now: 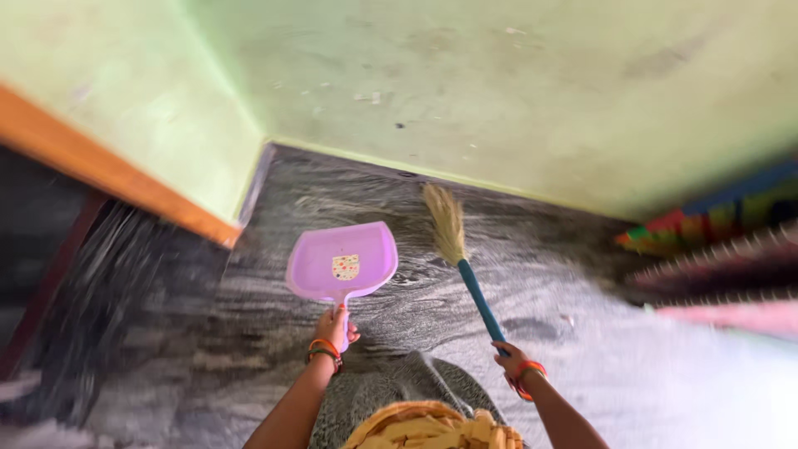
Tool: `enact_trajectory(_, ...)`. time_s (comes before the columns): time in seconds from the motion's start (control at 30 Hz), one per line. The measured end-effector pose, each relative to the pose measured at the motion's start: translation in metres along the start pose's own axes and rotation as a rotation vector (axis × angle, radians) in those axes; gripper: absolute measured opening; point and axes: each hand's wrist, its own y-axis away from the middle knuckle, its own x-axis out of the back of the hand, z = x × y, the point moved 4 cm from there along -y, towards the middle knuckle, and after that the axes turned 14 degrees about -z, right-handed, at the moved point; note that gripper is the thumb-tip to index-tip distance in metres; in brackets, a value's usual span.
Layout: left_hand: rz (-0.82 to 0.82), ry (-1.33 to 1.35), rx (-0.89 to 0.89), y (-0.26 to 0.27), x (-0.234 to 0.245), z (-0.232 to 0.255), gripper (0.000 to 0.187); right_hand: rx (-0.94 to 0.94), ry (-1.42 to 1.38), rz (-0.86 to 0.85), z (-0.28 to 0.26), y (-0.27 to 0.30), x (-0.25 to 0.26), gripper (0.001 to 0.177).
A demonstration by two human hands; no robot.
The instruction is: The person sweeps a tiled floor using a broom and a dustpan, moving from an outdoor balcony area into an indoor room. They gather scattered debris, including small wrappers and leaves, into the dustpan.
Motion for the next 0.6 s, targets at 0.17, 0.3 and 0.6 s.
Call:
enact_trajectory(0.17,-0.189,-0.302,0.071,-0.043,-0.005,0.042,0.042,-0.059,0.207,0.326,-0.031,0.076,-0.086,0.038)
enact_trajectory(0.3,-0.373,-0.382,0.092,-0.075,-0.004,0.069,0.047,-0.161,0.595,0.394,-0.035,0.093,-0.179,0.034)
enact_trajectory(0.6,-0.393,-0.391,0.163,-0.094,0.01,0.083,0.042,-0.061,0.982,0.144,-0.045,0.053,-0.285,0.033)
